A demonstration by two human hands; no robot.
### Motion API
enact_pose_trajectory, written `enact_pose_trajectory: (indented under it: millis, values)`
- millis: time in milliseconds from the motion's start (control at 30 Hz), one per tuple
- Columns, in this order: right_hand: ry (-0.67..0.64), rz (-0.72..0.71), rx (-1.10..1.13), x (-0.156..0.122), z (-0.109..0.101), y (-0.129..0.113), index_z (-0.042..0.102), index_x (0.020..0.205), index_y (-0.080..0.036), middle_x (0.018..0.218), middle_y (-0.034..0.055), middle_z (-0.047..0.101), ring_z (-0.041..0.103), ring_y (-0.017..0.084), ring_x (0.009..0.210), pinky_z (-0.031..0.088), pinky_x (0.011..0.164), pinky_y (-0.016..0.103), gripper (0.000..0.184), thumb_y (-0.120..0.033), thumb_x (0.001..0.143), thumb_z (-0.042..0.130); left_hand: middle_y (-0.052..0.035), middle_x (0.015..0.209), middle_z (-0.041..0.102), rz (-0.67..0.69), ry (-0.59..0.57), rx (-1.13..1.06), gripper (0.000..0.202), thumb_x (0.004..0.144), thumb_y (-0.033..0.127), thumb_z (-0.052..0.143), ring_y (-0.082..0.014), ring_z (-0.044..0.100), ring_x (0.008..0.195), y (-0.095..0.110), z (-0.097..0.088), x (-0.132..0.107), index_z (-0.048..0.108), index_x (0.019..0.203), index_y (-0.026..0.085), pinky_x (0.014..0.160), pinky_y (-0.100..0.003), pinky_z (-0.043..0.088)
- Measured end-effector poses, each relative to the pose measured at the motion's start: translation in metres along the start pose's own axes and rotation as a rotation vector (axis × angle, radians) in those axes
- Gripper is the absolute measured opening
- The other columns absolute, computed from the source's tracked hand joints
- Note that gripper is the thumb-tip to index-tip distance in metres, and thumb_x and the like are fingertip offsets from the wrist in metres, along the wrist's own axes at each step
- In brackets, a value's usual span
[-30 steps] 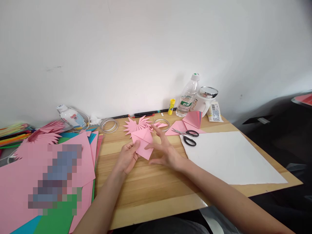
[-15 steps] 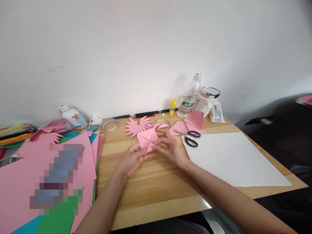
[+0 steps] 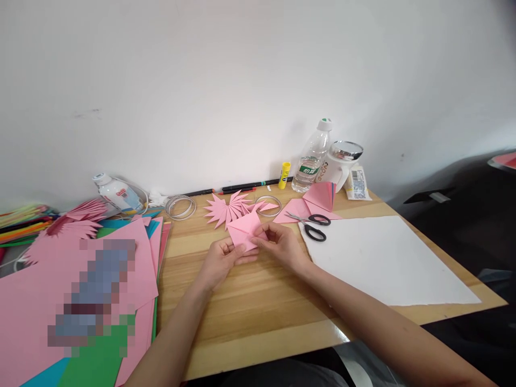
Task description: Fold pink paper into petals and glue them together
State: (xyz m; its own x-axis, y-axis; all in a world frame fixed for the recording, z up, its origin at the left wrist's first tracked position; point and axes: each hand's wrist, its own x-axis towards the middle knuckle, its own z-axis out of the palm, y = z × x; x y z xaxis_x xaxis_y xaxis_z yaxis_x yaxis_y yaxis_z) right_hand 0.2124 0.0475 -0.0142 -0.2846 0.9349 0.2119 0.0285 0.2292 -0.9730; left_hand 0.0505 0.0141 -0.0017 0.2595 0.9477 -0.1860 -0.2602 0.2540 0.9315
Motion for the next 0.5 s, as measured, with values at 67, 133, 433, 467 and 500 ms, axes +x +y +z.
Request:
enact_pose_trajectory:
  millis: [67, 133, 433, 467, 500]
  values:
    - [0.016, -0.012, -0.003, -0.0001, -0.0001, -0.0007, 0.057, 0.075, -0.017, 0.063, -0.0025, 0.049, 0.042, 0.01, 0.056, 0.035, 0.051, 0.023, 0.022, -0.037, 0.073, 0.065, -0.0136, 0.095, 0.07, -0.006, 0.016, -0.003, 0.036, 0.067, 0.031, 0.073, -0.0263, 0.066, 0.086, 0.0003, 0.0005, -0.0003, 0.067, 0.093, 0.008, 0.085, -0.044, 0.05]
    - [0.001, -0.065, -0.021, -0.0003, -0.0011, -0.0021, 0.057, 0.074, -0.017, 0.064, -0.0021, 0.049, 0.041, 0.01, 0.057, 0.034, 0.052, 0.023, 0.019, -0.034, 0.074, 0.064, -0.0141, 0.094, 0.07, -0.011, 0.027, -0.007, 0.034, 0.067, 0.03, 0.073, -0.0261, 0.067, 0.084, 0.0008, 0.0012, -0.0004, 0.067, 0.092, 0.007, 0.084, -0.044, 0.05]
    - [-0.084, -0.077, 0.054, 0.0003, -0.0028, -0.0016, 0.065, 0.081, -0.019, 0.08, 0.0032, 0.062, 0.055, 0.017, 0.076, 0.043, 0.068, 0.028, 0.022, -0.035, 0.068, 0.069, -0.0161, 0.094, 0.07, -0.053, 0.037, -0.03, 0.034, 0.068, 0.03, 0.072, -0.026, 0.067, 0.081, 0.0018, -0.0022, 0.0001, 0.066, 0.091, 0.006, 0.08, -0.041, 0.052]
    - [-0.075, -0.06, 0.066, 0.0006, -0.0028, -0.0011, 0.065, 0.082, -0.019, 0.08, 0.0033, 0.062, 0.055, 0.017, 0.076, 0.043, 0.068, 0.028, 0.024, -0.036, 0.067, 0.07, -0.0163, 0.093, 0.07, -0.058, 0.045, -0.026, 0.033, 0.068, 0.03, 0.072, -0.0263, 0.068, 0.081, 0.002, -0.0029, 0.0001, 0.066, 0.091, 0.006, 0.079, -0.041, 0.053]
    - [-0.067, -0.048, 0.075, 0.001, -0.0029, -0.0007, 0.066, 0.083, -0.019, 0.08, 0.0034, 0.062, 0.055, 0.017, 0.076, 0.043, 0.068, 0.028, 0.025, -0.037, 0.066, 0.071, -0.0165, 0.094, 0.07, -0.06, 0.052, -0.025, 0.033, 0.068, 0.029, 0.072, -0.0266, 0.068, 0.082, 0.0022, -0.0035, 0.0002, 0.066, 0.092, 0.007, 0.079, -0.04, 0.053]
